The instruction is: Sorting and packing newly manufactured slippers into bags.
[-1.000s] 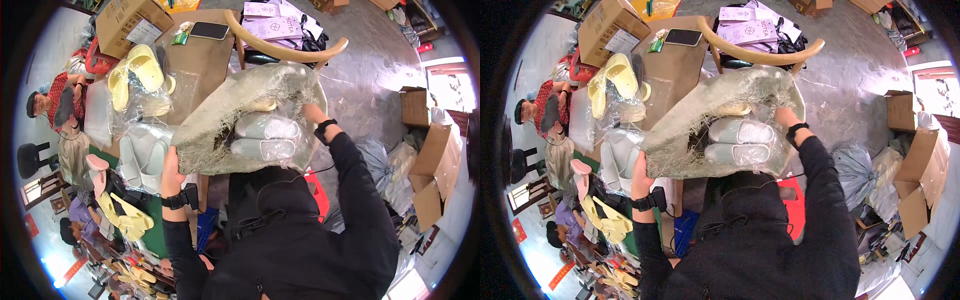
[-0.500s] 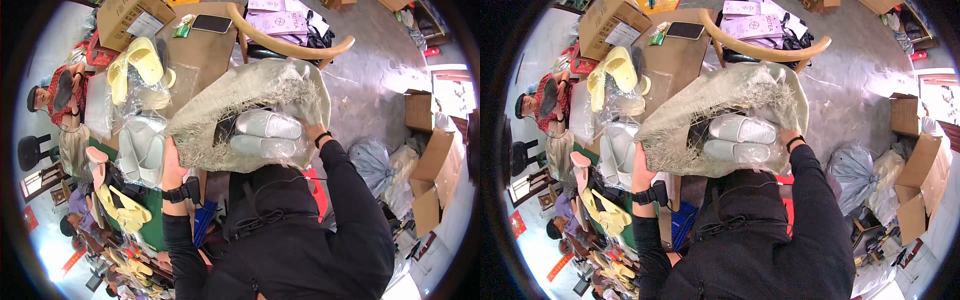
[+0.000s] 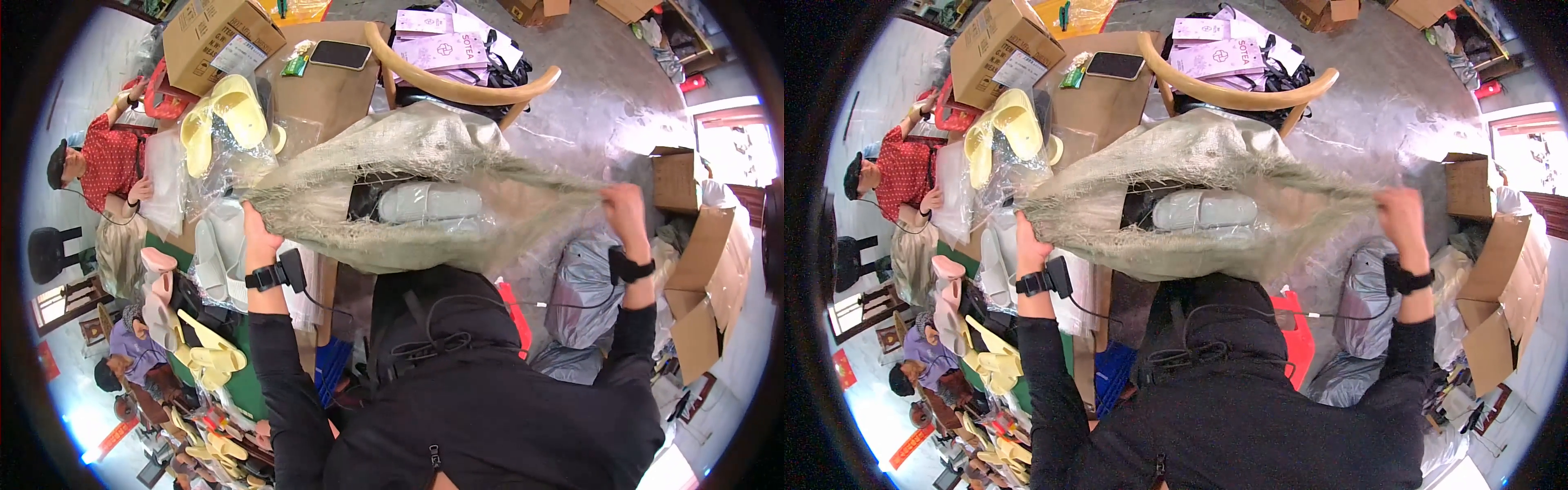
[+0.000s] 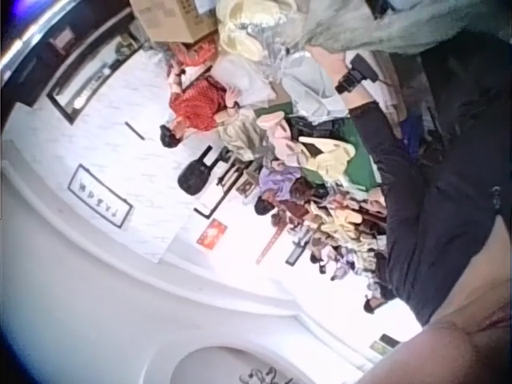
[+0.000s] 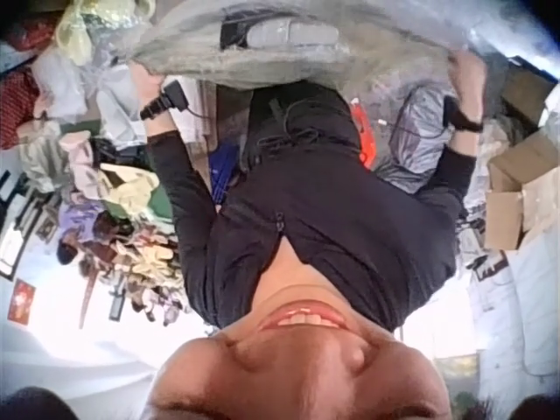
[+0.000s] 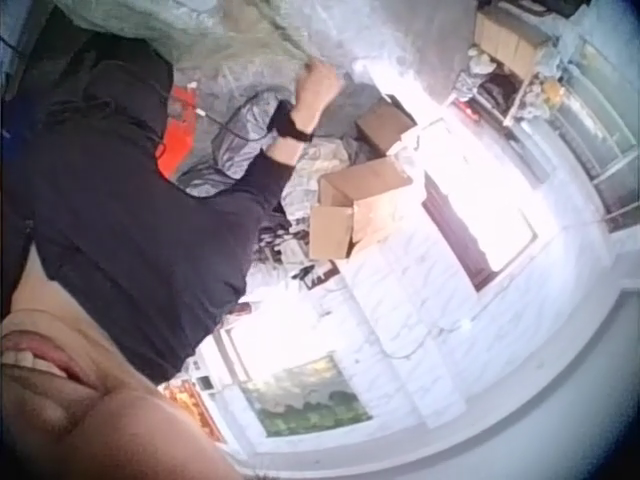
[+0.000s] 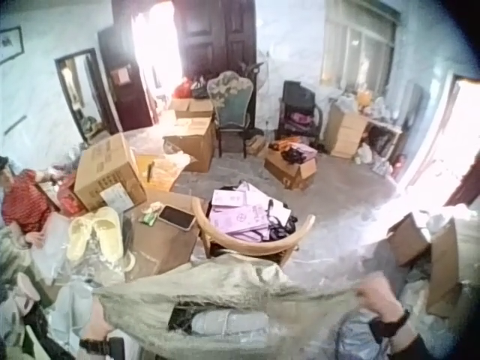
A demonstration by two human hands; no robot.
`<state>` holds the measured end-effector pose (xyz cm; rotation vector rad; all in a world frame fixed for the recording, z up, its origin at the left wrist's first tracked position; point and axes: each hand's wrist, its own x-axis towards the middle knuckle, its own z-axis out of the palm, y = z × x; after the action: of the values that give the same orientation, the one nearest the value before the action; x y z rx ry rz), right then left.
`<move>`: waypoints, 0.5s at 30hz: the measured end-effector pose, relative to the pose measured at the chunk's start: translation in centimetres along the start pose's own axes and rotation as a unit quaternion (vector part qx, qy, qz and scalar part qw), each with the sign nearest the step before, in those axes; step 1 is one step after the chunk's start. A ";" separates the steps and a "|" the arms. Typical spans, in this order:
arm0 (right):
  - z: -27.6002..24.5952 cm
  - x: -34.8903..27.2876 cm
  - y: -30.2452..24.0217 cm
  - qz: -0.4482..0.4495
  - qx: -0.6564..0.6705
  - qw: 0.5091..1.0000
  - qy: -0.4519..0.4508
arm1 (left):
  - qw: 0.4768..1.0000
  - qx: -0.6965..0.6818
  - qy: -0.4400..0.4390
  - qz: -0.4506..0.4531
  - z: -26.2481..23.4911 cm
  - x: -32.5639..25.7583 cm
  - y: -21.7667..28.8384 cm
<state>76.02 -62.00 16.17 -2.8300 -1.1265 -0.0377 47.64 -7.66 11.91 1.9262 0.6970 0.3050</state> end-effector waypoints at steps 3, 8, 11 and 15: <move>-2.3 -2.4 -0.7 0.030 -0.051 0.993 0.100 | 0.848 -0.398 0.200 -0.287 -2.3 2.3 -4.1; 2.3 -8.3 0.3 0.165 -0.012 0.969 0.185 | 0.893 0.355 0.215 0.175 8.9 -0.3 1.3; 2.8 -8.5 -0.2 0.166 0.032 0.968 0.183 | 0.848 0.318 -0.222 0.361 15.3 -2.1 2.4; 3.0 -8.1 0.6 0.147 0.058 0.969 0.191 | 0.763 0.481 -0.285 0.325 20.8 -4.7 -0.8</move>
<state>70.45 -67.67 12.68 -2.6909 -0.6049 -0.4572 54.04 -25.64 2.34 3.0095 -0.3757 -0.3199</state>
